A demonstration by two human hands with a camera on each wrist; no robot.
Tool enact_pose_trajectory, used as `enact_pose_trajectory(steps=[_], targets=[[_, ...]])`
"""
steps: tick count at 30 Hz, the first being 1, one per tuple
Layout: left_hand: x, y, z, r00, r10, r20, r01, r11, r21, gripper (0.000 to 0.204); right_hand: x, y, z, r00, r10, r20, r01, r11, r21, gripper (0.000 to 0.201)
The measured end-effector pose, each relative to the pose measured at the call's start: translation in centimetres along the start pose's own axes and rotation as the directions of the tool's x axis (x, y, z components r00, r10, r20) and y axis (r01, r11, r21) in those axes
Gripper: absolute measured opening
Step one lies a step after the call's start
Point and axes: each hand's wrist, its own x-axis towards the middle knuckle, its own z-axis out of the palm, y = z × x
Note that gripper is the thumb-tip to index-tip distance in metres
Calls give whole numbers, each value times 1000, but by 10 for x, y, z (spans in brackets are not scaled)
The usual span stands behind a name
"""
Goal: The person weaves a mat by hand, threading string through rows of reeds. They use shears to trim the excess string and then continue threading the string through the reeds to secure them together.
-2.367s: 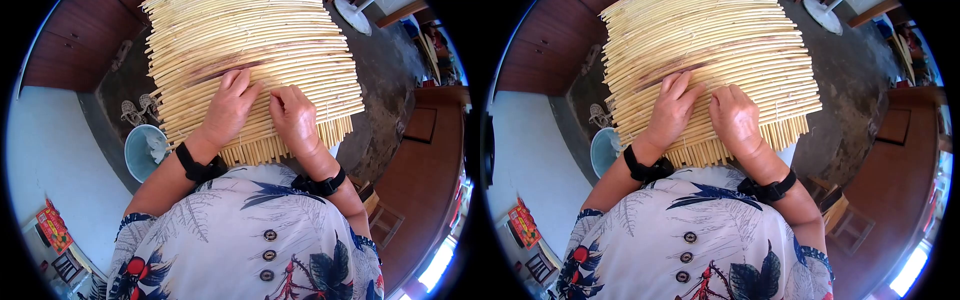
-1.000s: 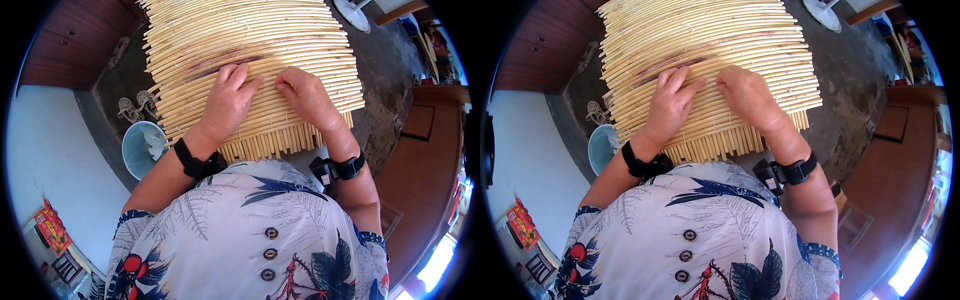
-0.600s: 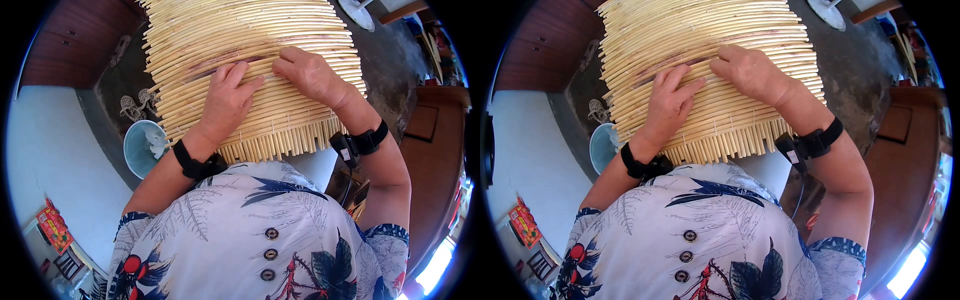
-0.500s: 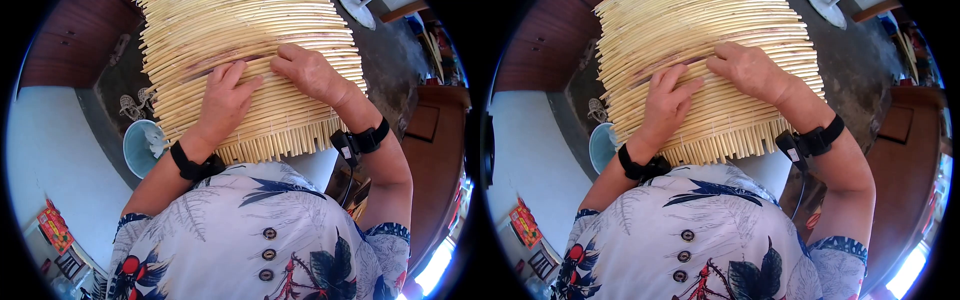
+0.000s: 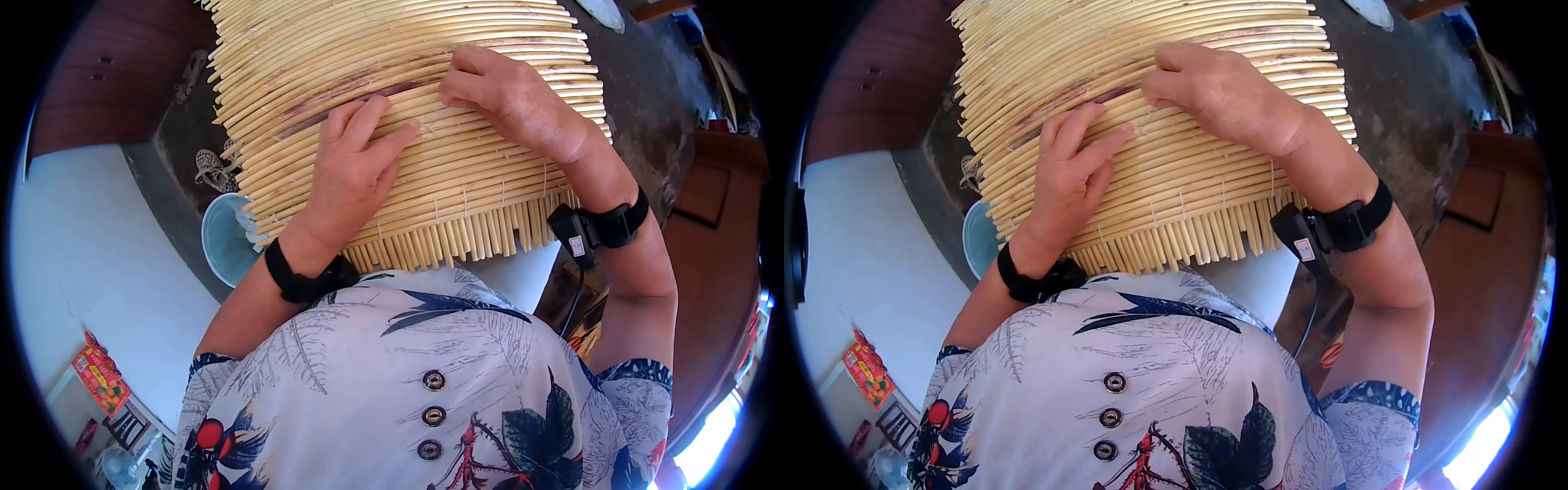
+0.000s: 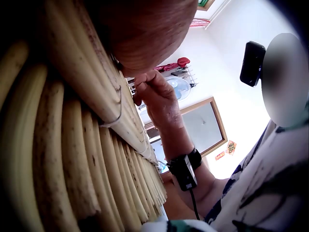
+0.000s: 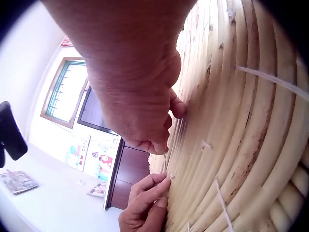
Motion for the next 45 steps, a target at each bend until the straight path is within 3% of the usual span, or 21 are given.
enact_pose_trajectory(steps=[6,12,17,24,35,45], targets=[[-1,0,-1,1000,0,14,0,1000,21,45,9,8,7,998,-64,-3,64,997,35,9],[1,1,-2,1000,-1,22,1,1000,28,46,11,8,6,996,-84,12,84,995,-47,12],[1,1,-2,1000,6,20,-7,999,32,46,12,9,9,983,-182,13,181,963,-198,14],[0,1,-2,1000,6,23,-7,999,34,46,6,9,10,951,-307,-26,290,921,-262,12],[0,1,-3,1000,-11,25,11,1000,11,46,7,17,3,866,-475,158,501,830,-247,14],[4,4,-3,999,-19,40,19,1000,2,43,-7,12,9,868,-493,65,487,815,-314,15]])
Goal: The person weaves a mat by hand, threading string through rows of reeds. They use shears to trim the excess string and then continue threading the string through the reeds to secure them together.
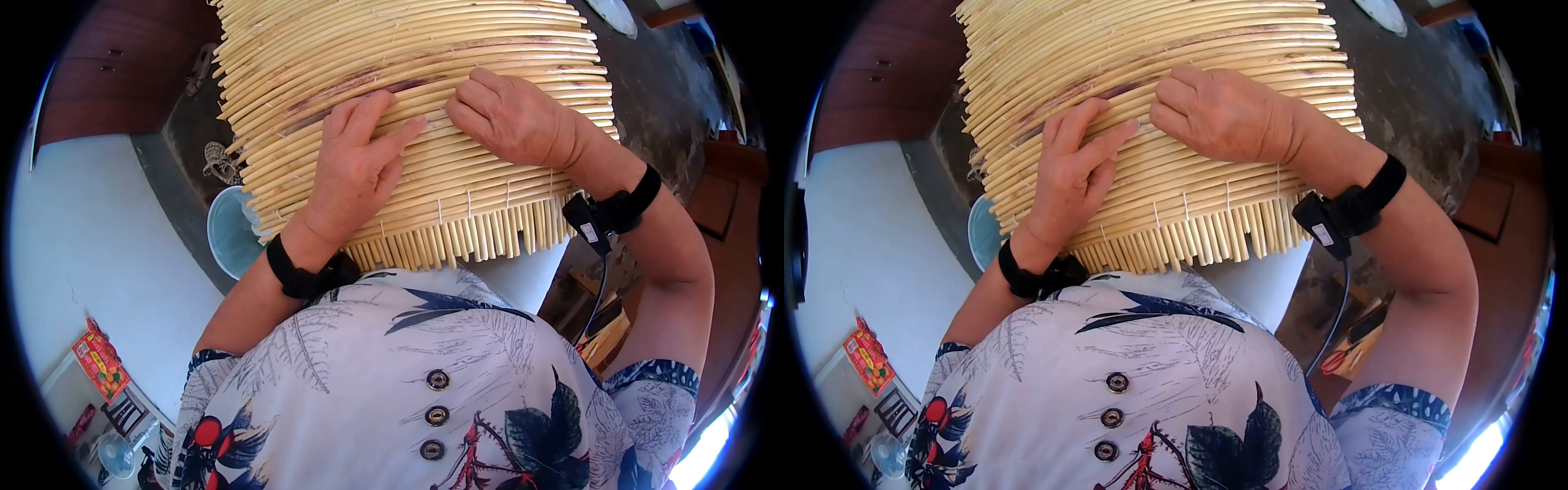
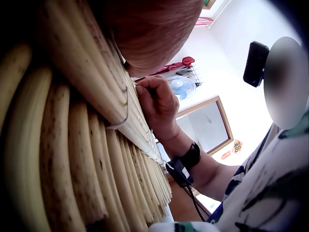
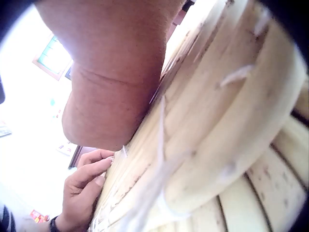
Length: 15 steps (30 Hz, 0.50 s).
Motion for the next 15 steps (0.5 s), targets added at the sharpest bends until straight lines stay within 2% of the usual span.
enact_pose_trajectory(steps=[2,3,5,6,8,15], targets=[[-1,-1,1,1000,-2,0,2,1000,-8,43,2,-4,-2,994,107,18,-108,994,9,14],[0,-2,1,1000,-3,-2,3,1000,-16,43,3,-4,-3,994,108,20,-108,994,5,14],[0,-2,1,1000,-1,-7,1,1000,-30,44,4,-5,-3,976,212,45,-216,969,120,13],[-1,-2,0,1000,-2,-11,2,999,-40,44,5,-7,-3,977,207,45,-211,970,120,13],[-1,-2,-1,1000,1,-7,-1,999,-37,45,7,-14,-4,948,307,85,-317,937,148,13],[-1,0,2,1000,13,-9,-13,1000,14,48,4,-10,-5,941,333,50,-337,932,136,13]])
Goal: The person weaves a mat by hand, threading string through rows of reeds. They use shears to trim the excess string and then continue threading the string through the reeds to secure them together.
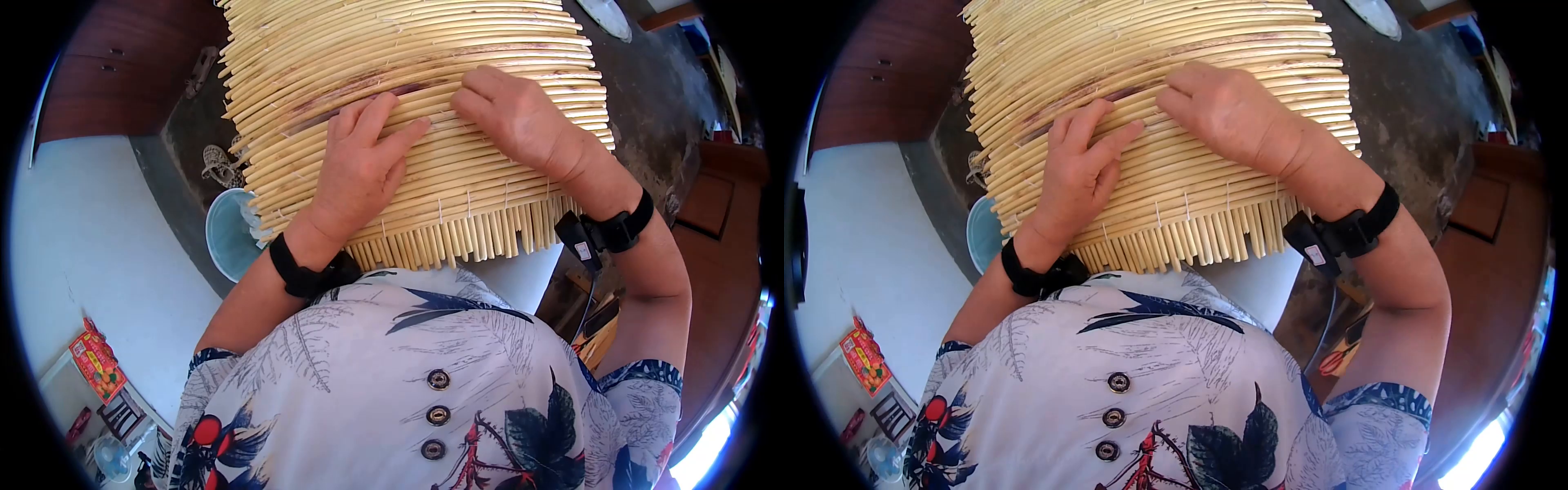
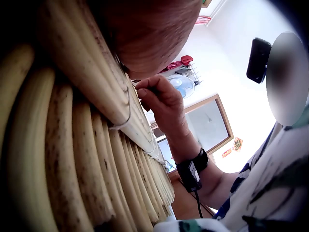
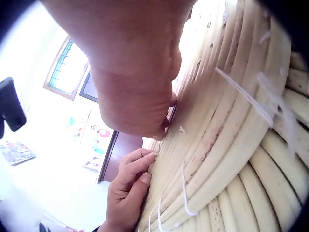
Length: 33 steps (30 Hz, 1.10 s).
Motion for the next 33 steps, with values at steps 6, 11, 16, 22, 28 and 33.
enact_pose_trajectory(steps=[6,11,16,22,28,33], targets=[[0,-5,1,1000,-27,2,27,995,-91,44,-8,1,-17,981,164,-105,-149,980,133,8],[4,-4,-2,998,-54,23,56,994,-93,40,-10,-47,-10,931,351,-96,-325,921,215,6],[4,-5,-2,997,-71,38,75,990,-119,37,-7,-72,9,820,544,-176,-460,811,362,4],[4,-4,-2,995,-95,43,100,985,-139,38,-7,-83,20,758,619,-204,-525,765,374,3],[5,-4,-1,993,-111,44,116,981,-156,40,-5,-86,25,711,653,-261,-551,748,371,3],[4,-4,-1,994,-106,31,109,982,-157,40,-4,-86,29,698,657,-286,-569,751,335,4]])
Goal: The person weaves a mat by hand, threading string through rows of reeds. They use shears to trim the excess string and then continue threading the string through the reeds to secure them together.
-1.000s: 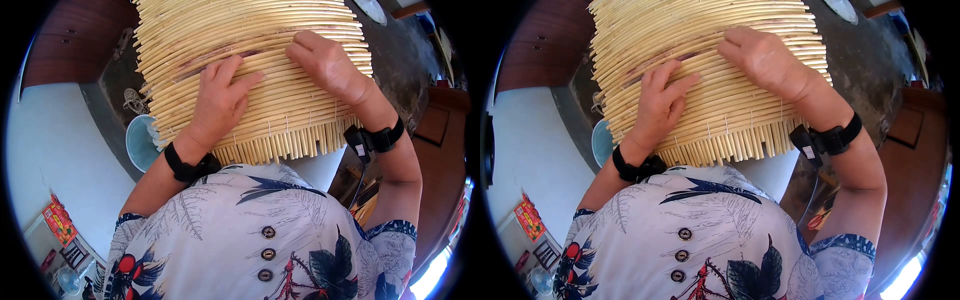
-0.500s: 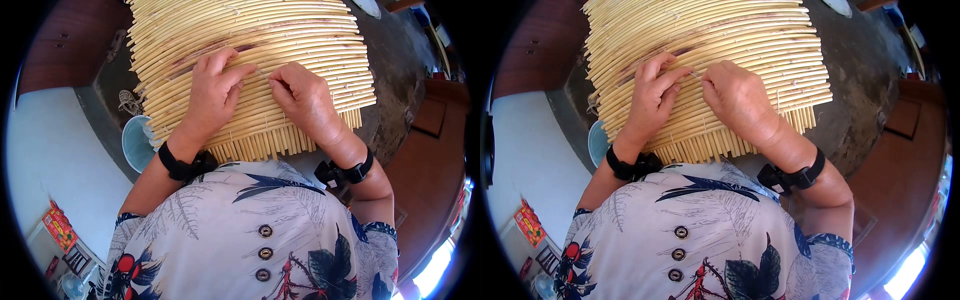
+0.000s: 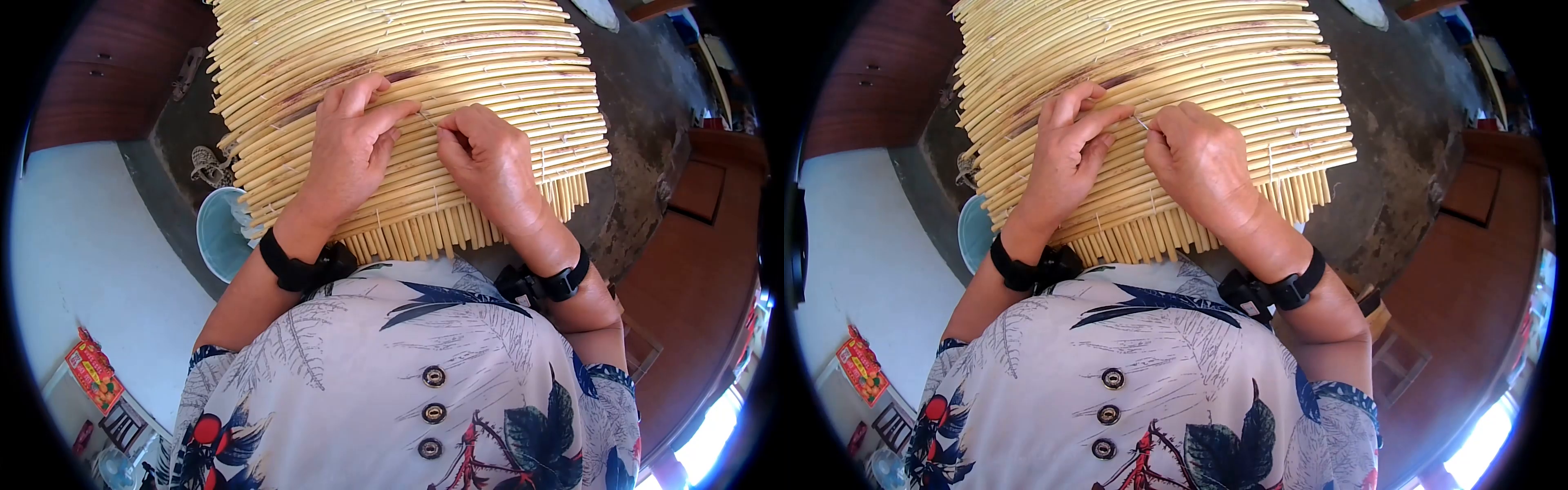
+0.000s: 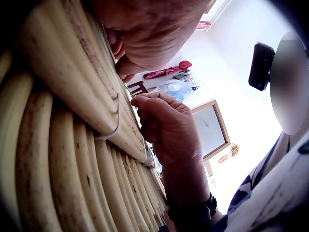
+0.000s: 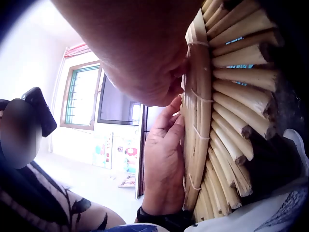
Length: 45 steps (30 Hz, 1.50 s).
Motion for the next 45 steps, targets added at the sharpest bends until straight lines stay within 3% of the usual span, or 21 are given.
enact_pose_trajectory(steps=[13,25,37,45], targets=[[-1,0,2,1000,0,-18,0,1000,16,42,2,-3,1,1000,21,3,-21,999,-39,9],[-1,0,2,1000,6,-25,-5,1000,27,42,0,-2,-2,995,101,3,-101,988,117,5],[-1,1,3,999,12,-42,-11,1000,17,42,-2,0,7,997,-40,-67,37,998,-41,9],[-2,0,4,998,40,-56,-38,998,41,44,-2,-6,4,975,-213,61,221,959,-180,12]])
